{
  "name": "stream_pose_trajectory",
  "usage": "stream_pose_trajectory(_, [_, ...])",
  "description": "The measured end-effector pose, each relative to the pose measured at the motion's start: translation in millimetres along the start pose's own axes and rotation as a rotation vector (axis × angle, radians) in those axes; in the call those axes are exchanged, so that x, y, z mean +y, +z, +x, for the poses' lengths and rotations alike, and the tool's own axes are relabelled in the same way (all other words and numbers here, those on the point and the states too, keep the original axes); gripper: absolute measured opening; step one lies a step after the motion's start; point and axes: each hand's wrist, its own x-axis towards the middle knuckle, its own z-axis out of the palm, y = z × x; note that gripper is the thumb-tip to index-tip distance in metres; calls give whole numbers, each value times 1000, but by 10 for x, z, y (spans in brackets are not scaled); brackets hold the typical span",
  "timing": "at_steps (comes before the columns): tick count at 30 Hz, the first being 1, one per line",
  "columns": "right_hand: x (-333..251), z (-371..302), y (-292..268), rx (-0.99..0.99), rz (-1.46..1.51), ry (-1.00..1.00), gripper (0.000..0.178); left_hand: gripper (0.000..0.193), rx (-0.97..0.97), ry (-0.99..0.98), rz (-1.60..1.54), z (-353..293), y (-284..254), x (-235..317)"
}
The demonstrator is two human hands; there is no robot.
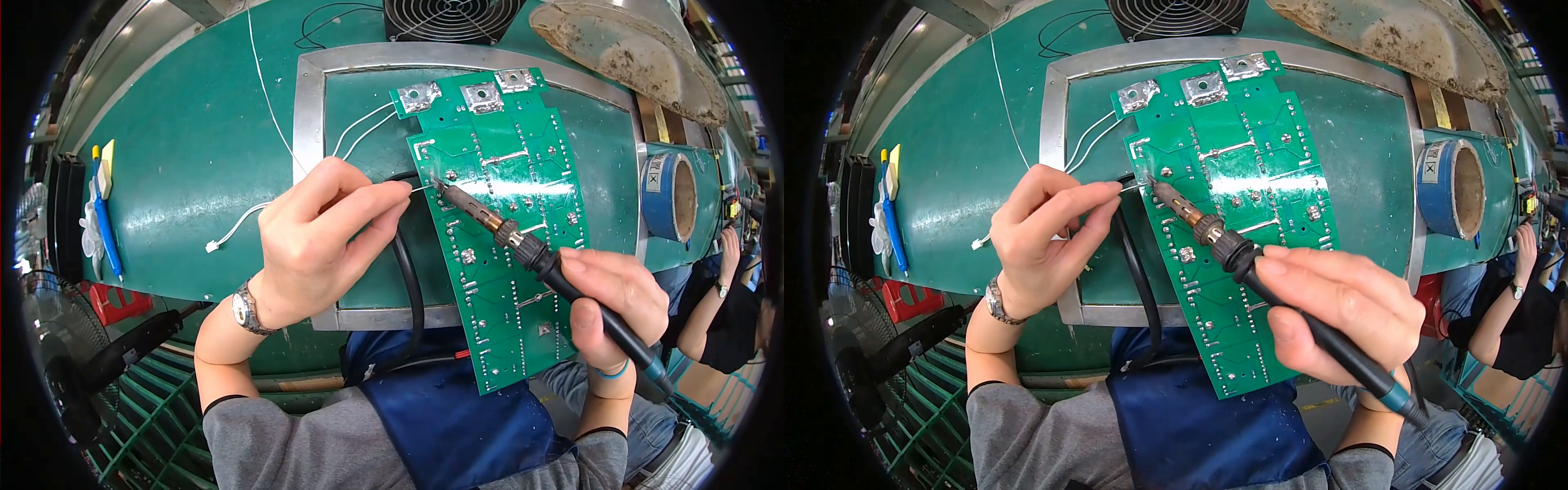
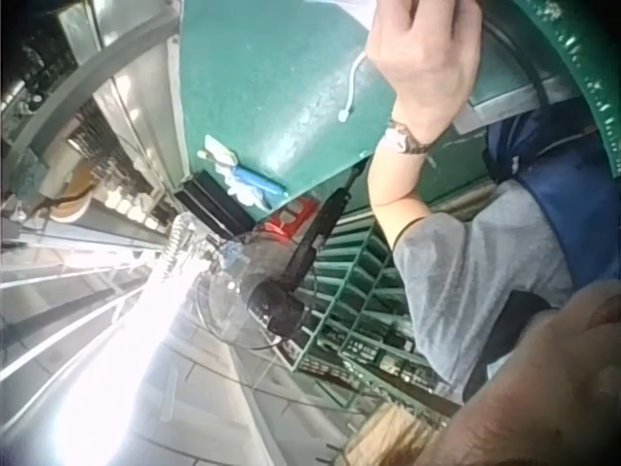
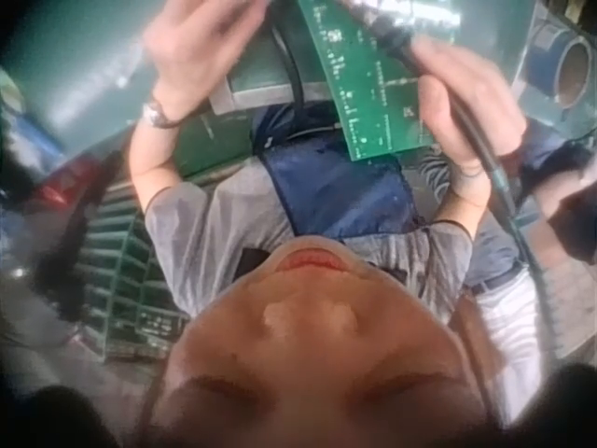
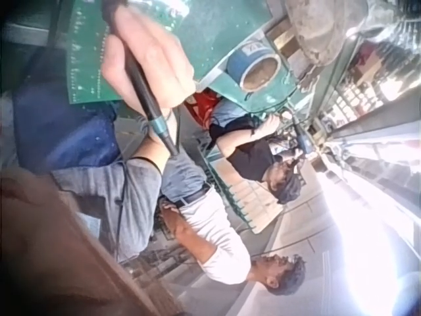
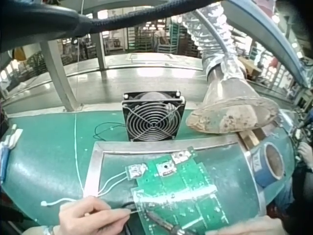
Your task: The person places a circuit board onto a frame and solders connections on the board using a soldering iron and solder wire.
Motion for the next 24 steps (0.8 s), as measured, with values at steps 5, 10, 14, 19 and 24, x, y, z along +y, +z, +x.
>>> stream_pose_trajectory(5, [-38,-10,22,-6,-25,-33,21,24,-2,38,6,-15,-1,-12])
stream_pose_trajectory(10, [-47,-160,-79,91,1,8,21,23,13,-61,-14,-16,-39,59])
stream_pose_trajectory(14, [-55,-184,-73,71,23,26,20,21,-1,-9,-43,-40,-14,95])
stream_pose_trajectory(19, [-47,-173,21,38,20,-7,21,23,-29,116,0,-27,12,37])
stream_pose_trajectory(24, [-103,-193,17,36,24,25,21,24,-43,144,25,-32,13,59])
